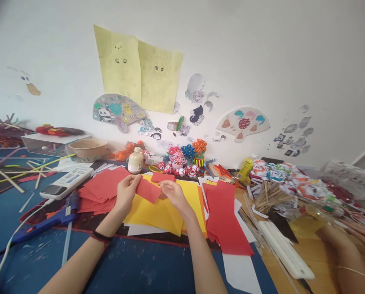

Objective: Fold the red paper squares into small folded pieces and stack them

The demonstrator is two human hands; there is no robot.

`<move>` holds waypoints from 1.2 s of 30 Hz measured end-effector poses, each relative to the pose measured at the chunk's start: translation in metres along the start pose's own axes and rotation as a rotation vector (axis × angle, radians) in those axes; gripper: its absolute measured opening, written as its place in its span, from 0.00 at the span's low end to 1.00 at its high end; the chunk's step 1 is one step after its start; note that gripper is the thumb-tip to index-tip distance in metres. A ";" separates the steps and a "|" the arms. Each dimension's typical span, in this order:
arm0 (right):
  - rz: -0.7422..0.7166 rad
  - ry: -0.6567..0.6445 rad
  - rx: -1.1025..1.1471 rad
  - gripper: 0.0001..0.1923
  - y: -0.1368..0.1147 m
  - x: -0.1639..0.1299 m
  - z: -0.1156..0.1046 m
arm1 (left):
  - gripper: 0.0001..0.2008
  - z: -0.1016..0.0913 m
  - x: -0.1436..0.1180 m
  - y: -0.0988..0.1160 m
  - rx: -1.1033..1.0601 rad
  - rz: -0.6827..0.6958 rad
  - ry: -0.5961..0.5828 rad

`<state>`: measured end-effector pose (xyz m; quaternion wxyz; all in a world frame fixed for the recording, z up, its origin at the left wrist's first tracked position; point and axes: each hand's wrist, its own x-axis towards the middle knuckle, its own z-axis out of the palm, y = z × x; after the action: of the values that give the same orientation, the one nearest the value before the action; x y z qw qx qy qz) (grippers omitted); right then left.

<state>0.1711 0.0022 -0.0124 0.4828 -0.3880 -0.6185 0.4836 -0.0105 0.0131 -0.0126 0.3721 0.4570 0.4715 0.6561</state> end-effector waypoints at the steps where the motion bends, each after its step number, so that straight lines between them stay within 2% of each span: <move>1: -0.012 0.016 -0.030 0.19 0.002 0.001 -0.001 | 0.17 0.001 -0.002 -0.001 0.047 0.020 -0.027; 5: -0.086 0.203 -0.171 0.16 0.003 0.002 -0.009 | 0.16 0.004 -0.007 0.003 0.137 0.034 -0.217; 8: -0.128 0.320 -0.256 0.15 0.000 0.001 -0.015 | 0.11 0.004 -0.009 0.012 0.177 -0.002 -0.471; 10: -0.144 0.289 -0.301 0.13 -0.002 -0.001 -0.016 | 0.09 0.004 -0.011 0.016 0.247 0.017 -0.647; 12: -0.141 0.204 -0.343 0.11 -0.003 -0.001 -0.012 | 0.10 0.006 -0.015 0.017 0.320 0.086 -0.725; 14: -0.131 0.150 -0.379 0.08 -0.002 -0.002 -0.007 | 0.11 0.011 -0.020 0.016 0.376 0.160 -0.717; 17: -0.138 0.170 -0.428 0.05 -0.003 -0.002 -0.003 | 0.11 0.017 -0.027 0.015 0.430 0.212 -0.694; 21: -0.171 0.309 -0.514 0.05 -0.007 -0.003 -0.015 | 0.09 0.016 -0.028 0.018 0.447 0.219 -0.727; 24: -0.158 0.478 -0.519 0.07 -0.006 -0.003 -0.034 | 0.09 0.009 -0.022 0.021 0.459 0.164 -0.795; 25: -0.153 0.538 -0.518 0.08 -0.004 -0.002 -0.040 | 0.10 0.006 -0.019 0.021 0.475 0.155 -0.785; 27: -0.128 0.595 -0.491 0.09 -0.001 -0.001 -0.047 | 0.10 0.003 -0.014 0.021 0.517 0.182 -0.678; 30: -0.129 0.522 -0.453 0.10 0.001 -0.001 -0.043 | 0.10 0.003 -0.011 0.018 0.547 0.275 -0.484; 31: -0.139 0.484 -0.447 0.11 0.000 -0.001 -0.038 | 0.10 0.004 -0.011 0.017 0.542 0.292 -0.476; 33: -0.152 0.430 -0.398 0.13 -0.005 -0.001 -0.028 | 0.12 0.008 -0.013 0.013 0.514 0.292 -0.531; 36: -0.138 0.360 -0.144 0.17 -0.015 -0.004 -0.017 | 0.16 0.010 -0.014 0.008 0.401 0.204 -0.568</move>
<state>0.1886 -0.0013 0.0022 0.5888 -0.4582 -0.5802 0.3267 0.0028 0.0012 -0.0067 0.3236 0.7297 0.4205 0.4312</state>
